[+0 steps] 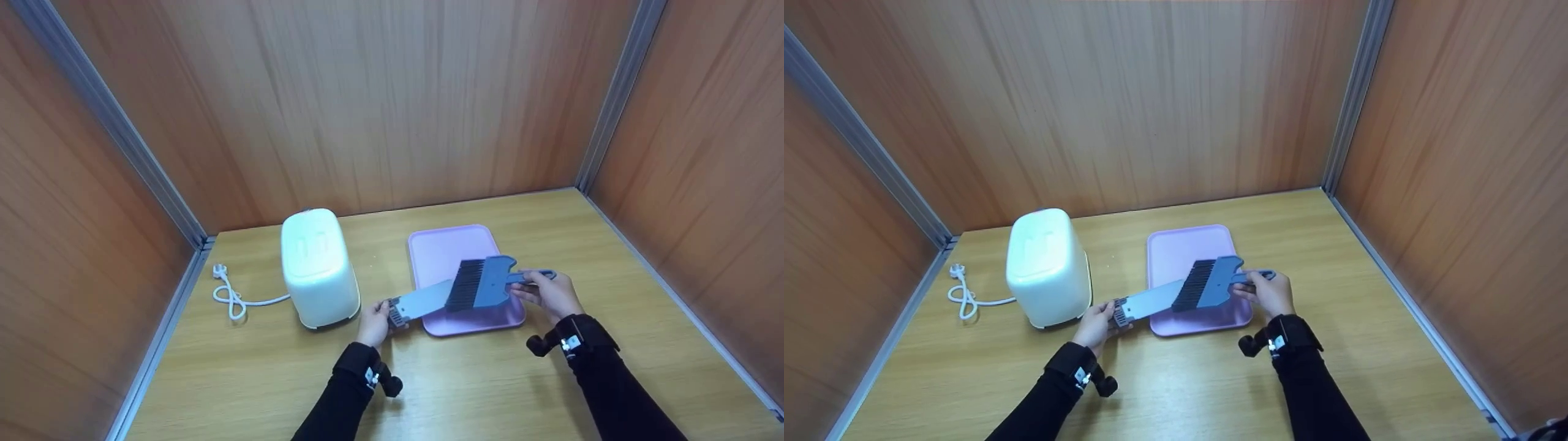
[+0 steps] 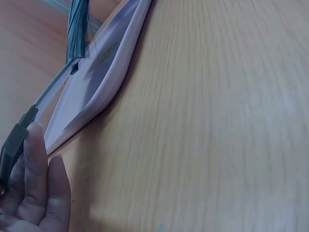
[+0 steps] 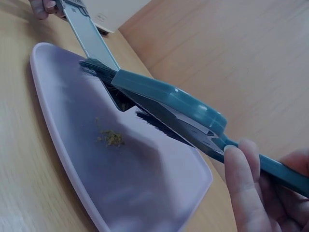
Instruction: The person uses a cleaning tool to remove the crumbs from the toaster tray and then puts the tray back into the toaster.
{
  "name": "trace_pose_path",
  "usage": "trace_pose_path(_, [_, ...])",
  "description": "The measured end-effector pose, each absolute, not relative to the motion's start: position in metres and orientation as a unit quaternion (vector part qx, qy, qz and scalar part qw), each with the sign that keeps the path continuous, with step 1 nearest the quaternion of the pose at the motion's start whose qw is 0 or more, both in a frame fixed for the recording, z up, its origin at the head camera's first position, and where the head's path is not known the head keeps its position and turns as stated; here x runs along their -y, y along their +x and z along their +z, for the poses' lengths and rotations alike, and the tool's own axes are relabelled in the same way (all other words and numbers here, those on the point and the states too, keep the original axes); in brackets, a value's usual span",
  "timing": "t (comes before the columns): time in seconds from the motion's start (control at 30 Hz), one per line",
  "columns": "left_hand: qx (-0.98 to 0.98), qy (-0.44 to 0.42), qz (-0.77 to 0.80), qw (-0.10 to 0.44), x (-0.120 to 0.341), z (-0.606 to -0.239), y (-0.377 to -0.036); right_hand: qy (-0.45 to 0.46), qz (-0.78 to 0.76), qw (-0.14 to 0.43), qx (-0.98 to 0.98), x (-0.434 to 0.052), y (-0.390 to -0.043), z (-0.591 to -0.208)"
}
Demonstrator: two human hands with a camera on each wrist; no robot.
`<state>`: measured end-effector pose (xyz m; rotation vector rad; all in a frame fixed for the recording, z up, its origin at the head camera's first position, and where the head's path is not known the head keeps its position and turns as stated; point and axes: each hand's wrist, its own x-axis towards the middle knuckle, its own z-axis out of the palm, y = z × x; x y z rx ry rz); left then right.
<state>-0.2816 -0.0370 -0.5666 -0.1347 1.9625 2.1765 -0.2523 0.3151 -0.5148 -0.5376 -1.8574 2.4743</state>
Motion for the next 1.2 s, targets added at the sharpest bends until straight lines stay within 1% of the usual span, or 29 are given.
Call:
trace_pose_path(0.27, [-0.645, -0.055, 0.754, 0.107, 0.036, -0.566, -0.285, -0.186, 0.788, -0.012, 0.587, -0.323, -0.251, -0.513])
trace_pose_path(0.63, [-0.656, -0.057, 0.746, 0.098, 0.037, -0.565, -0.286, -0.2, 0.783, -0.012, 0.589, -0.329, -0.25, -0.514])
trace_pose_path(0.87, [-0.681, -0.051, 0.725, 0.09, 0.039, -0.565, -0.284, -0.187, 0.784, -0.01, 0.592, -0.332, -0.248, -0.515])
trace_pose_path(1.2, [-0.661, -0.058, 0.741, 0.103, 0.04, -0.566, -0.285, -0.201, 0.784, -0.005, 0.588, -0.337, -0.247, -0.511])
